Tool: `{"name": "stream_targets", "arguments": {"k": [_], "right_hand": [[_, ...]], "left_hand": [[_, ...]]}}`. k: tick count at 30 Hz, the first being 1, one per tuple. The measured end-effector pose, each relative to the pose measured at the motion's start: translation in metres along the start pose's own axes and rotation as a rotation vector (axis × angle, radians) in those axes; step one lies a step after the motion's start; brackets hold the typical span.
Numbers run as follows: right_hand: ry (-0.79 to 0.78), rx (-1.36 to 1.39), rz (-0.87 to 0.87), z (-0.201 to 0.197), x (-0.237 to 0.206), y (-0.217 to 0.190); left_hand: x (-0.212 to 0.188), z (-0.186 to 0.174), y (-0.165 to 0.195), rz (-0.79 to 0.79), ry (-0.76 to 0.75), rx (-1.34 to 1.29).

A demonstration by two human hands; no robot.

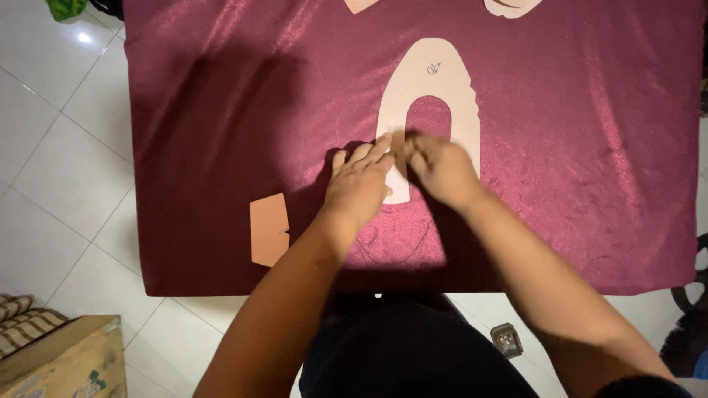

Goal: The person places a U-shaped paper pattern on a maroon fabric and uses a small stick to trace its outline. They repeatedly reposition the pattern and continue tracing along the edges to mark the fabric for cutting.

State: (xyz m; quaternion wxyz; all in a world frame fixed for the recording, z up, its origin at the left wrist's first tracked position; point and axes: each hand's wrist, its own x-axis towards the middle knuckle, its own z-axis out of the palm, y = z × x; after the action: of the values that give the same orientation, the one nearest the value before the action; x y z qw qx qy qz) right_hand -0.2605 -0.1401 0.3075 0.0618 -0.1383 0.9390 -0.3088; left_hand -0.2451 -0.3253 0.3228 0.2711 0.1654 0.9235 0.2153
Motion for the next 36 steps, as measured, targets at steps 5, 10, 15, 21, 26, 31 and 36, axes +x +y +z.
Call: {"name": "stream_targets", "arguments": {"k": [5,10,15,21,26,31,36], "right_hand": [[0.069,0.249,0.136,-0.015,0.059,-0.003],[-0.047,0.222,0.204,-0.019,0.059,-0.009],[0.05,0.4,0.268,-0.021,0.071,0.001],[-0.106,0.097,0.093,-0.008,0.014,0.008],[-0.104,0.217,0.12,0.005,-0.069,0.0],[-0.081,0.398,0.263,0.017,-0.098,0.001],[-0.089,0.388,0.319,0.021,-0.107,0.0]], "left_hand": [[0.003,0.0,-0.002,-0.004,0.04,-0.023],[0.001,-0.001,-0.007,0.014,0.061,-0.036],[0.001,-0.003,-0.007,0.007,0.044,-0.033],[-0.002,0.0,-0.008,0.02,0.038,-0.038],[-0.005,-0.001,-0.013,0.035,0.054,-0.055],[-0.011,-0.003,-0.016,0.047,0.056,-0.051],[-0.012,0.0,-0.016,0.059,0.063,-0.033]]}}
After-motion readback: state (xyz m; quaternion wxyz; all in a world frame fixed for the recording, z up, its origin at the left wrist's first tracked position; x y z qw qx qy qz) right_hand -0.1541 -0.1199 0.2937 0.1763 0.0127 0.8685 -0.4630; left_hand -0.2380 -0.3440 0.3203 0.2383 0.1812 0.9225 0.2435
